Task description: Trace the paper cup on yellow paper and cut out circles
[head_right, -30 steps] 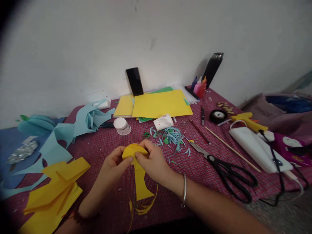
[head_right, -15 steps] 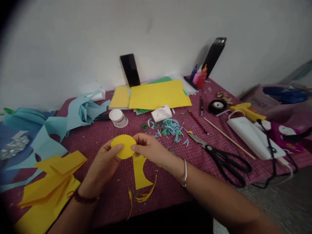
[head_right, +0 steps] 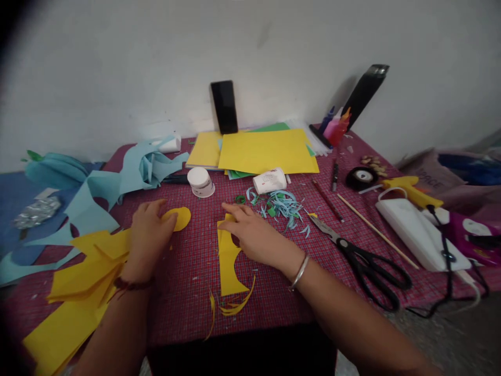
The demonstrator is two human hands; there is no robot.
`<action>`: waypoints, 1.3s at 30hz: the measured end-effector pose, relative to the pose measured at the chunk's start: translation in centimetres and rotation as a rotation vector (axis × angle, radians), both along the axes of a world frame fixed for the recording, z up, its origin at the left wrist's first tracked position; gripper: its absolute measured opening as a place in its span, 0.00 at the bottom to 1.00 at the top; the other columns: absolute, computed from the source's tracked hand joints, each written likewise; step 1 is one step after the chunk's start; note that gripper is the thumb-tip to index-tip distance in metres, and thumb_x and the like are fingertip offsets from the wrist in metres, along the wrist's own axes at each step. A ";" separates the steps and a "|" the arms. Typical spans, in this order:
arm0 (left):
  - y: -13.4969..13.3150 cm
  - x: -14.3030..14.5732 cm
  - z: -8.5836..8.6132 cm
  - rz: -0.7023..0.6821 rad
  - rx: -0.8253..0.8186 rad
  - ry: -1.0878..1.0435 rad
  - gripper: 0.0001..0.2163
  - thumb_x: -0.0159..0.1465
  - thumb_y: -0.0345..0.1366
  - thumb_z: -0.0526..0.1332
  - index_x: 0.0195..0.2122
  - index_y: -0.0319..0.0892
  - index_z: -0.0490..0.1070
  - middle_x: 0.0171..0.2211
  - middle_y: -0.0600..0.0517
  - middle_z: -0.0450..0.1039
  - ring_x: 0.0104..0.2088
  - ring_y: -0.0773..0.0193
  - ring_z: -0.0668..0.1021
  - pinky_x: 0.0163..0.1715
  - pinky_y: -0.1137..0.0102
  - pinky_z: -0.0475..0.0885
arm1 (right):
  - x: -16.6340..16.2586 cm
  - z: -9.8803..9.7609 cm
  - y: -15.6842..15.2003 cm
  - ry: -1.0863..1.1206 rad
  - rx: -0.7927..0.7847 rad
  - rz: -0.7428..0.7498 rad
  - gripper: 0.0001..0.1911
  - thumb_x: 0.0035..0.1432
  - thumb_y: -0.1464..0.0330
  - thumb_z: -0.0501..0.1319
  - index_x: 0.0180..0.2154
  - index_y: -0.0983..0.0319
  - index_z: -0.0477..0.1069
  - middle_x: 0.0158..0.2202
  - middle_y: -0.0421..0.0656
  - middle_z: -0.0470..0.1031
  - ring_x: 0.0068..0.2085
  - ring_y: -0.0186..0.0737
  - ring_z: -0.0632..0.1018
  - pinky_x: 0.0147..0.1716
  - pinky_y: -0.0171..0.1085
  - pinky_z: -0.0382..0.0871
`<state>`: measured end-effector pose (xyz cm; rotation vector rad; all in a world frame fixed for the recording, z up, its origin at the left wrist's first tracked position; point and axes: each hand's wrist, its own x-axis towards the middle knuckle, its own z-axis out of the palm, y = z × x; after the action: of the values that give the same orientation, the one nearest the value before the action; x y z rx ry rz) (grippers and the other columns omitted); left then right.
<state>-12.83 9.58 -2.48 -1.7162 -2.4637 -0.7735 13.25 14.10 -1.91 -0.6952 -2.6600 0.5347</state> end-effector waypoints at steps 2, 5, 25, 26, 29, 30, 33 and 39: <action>-0.2 0.3 0.3 0.001 0.029 0.074 0.15 0.58 0.37 0.59 0.46 0.38 0.72 0.49 0.37 0.70 0.52 0.41 0.70 0.51 0.46 0.65 | -0.3 -0.4 0.1 -0.033 0.025 -0.026 0.17 0.54 0.83 0.55 0.41 0.62 0.74 0.63 0.50 0.60 0.63 0.52 0.60 0.57 0.53 0.60; -0.4 1.4 0.5 -0.070 0.123 0.014 0.10 0.59 0.36 0.59 0.40 0.40 0.74 0.45 0.41 0.73 0.49 0.47 0.72 0.51 0.50 0.65 | -0.7 -0.8 0.4 -0.045 0.008 -0.023 0.12 0.56 0.82 0.55 0.35 0.62 0.73 0.55 0.50 0.69 0.56 0.50 0.67 0.53 0.51 0.63; -1.5 6.8 -0.3 -0.562 -0.036 -0.438 0.07 0.64 0.34 0.56 0.37 0.43 0.74 0.34 0.49 0.77 0.36 0.61 0.78 0.36 0.66 0.73 | -0.2 0.6 0.9 0.255 -0.169 -0.234 0.13 0.60 0.73 0.59 0.47 0.62 0.71 0.43 0.48 0.74 0.46 0.43 0.74 0.47 0.41 0.67; -1.5 6.4 -0.3 -0.531 -0.014 -0.413 0.07 0.63 0.35 0.57 0.39 0.43 0.73 0.36 0.49 0.77 0.37 0.60 0.78 0.38 0.64 0.73 | 0.4 0.8 1.4 0.321 -0.149 -0.319 0.13 0.60 0.72 0.59 0.47 0.62 0.70 0.44 0.48 0.74 0.46 0.43 0.74 0.47 0.41 0.68; -0.8 5.3 0.8 -0.318 0.147 -0.307 0.19 0.61 0.37 0.61 0.53 0.42 0.67 0.44 0.44 0.74 0.44 0.54 0.77 0.45 0.57 0.73 | 3.1 0.8 4.0 0.531 -0.073 -0.765 0.13 0.60 0.68 0.58 0.47 0.62 0.69 0.45 0.49 0.73 0.40 0.43 0.75 0.42 0.41 0.70; -0.2 5.0 1.6 -0.257 0.196 -0.250 0.25 0.59 0.38 0.62 0.57 0.41 0.63 0.48 0.41 0.72 0.47 0.51 0.76 0.47 0.55 0.72 | 4.1 0.6 5.1 0.558 -0.066 -0.871 0.16 0.60 0.67 0.58 0.50 0.63 0.67 0.47 0.52 0.72 0.39 0.43 0.75 0.41 0.43 0.70; 3.1 4.4 4.1 -0.250 0.178 -0.029 0.37 0.55 0.40 0.66 0.64 0.39 0.53 0.59 0.35 0.60 0.59 0.43 0.66 0.54 0.51 0.66 | 6.0 -0.6 7.5 0.550 -0.088 -0.983 0.22 0.57 0.65 0.60 0.52 0.66 0.65 0.45 0.54 0.74 0.37 0.46 0.76 0.39 0.45 0.70; 8.8 3.3 5.9 -0.332 0.007 -0.033 0.20 0.55 0.40 0.65 0.48 0.38 0.72 0.48 0.37 0.71 0.52 0.41 0.72 0.54 0.49 0.64 | 5.2 -0.8 7.5 0.455 -0.075 -0.828 0.05 0.56 0.73 0.59 0.34 0.62 0.74 0.29 0.44 0.76 0.30 0.42 0.75 0.32 0.38 0.69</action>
<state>-9.56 18.40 3.38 -2.1581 -2.2178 -0.8381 18.41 21.61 -2.75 -1.3914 -1.7314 0.4688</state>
